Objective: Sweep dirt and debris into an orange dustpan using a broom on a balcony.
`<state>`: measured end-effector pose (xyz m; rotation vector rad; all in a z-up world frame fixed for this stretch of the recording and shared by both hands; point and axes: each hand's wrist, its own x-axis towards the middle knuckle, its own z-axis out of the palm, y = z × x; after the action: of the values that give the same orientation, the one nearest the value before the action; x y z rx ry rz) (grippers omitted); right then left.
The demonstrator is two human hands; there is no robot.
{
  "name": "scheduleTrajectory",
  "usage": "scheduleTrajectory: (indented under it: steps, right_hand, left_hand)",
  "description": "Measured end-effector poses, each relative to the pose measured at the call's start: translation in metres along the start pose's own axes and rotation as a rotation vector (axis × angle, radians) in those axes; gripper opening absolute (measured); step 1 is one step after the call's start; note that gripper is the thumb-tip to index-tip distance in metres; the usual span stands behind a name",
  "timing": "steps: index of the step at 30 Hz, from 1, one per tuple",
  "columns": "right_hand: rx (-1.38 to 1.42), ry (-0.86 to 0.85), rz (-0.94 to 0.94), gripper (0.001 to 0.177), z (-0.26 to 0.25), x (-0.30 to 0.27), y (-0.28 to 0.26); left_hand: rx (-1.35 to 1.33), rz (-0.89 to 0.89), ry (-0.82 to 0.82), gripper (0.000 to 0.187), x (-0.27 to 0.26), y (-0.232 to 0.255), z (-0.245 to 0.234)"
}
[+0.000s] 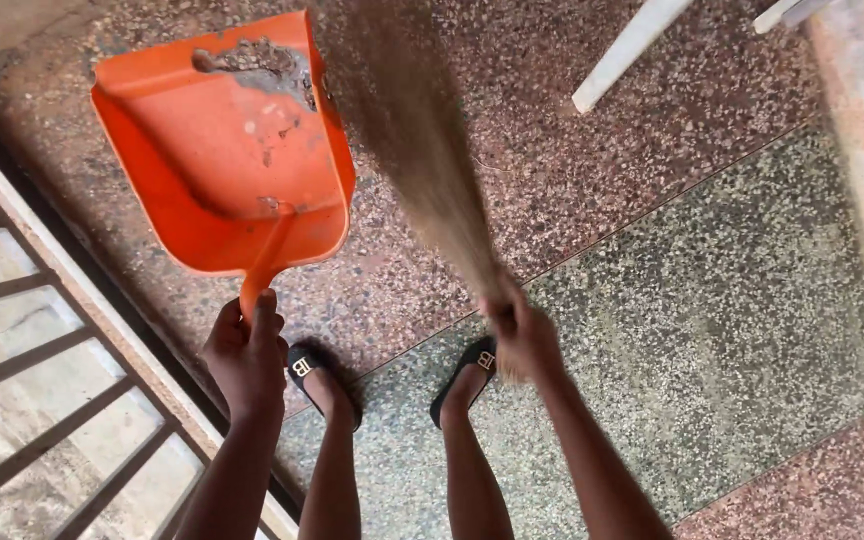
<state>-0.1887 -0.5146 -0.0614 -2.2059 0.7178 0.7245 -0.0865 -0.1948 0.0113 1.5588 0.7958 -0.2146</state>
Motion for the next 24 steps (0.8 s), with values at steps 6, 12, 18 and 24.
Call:
scheduleTrajectory:
  steps: [6,12,18,24]
  right_hand:
    - [0.063,0.294,-0.002,0.071,-0.063,0.201,0.052]
    - [-0.266,-0.107,0.143,0.096,-0.048,0.201,0.101]
    - [-0.271,-0.211,0.153,0.098,-0.01,0.064,0.189]
    - [-0.084,-0.034,0.262,0.092,-0.059,-0.038,0.226]
  left_hand:
    - [-0.046,-0.056,0.076,0.02,-0.009,-0.055,0.047]
    - [-0.053,-0.137,0.108,0.022,-0.03,-0.089,0.104]
    - [0.048,-0.137,0.131,0.023,-0.057,-0.087,0.125]
    - [0.079,-0.036,0.015,0.027,-0.079,-0.075,0.126]
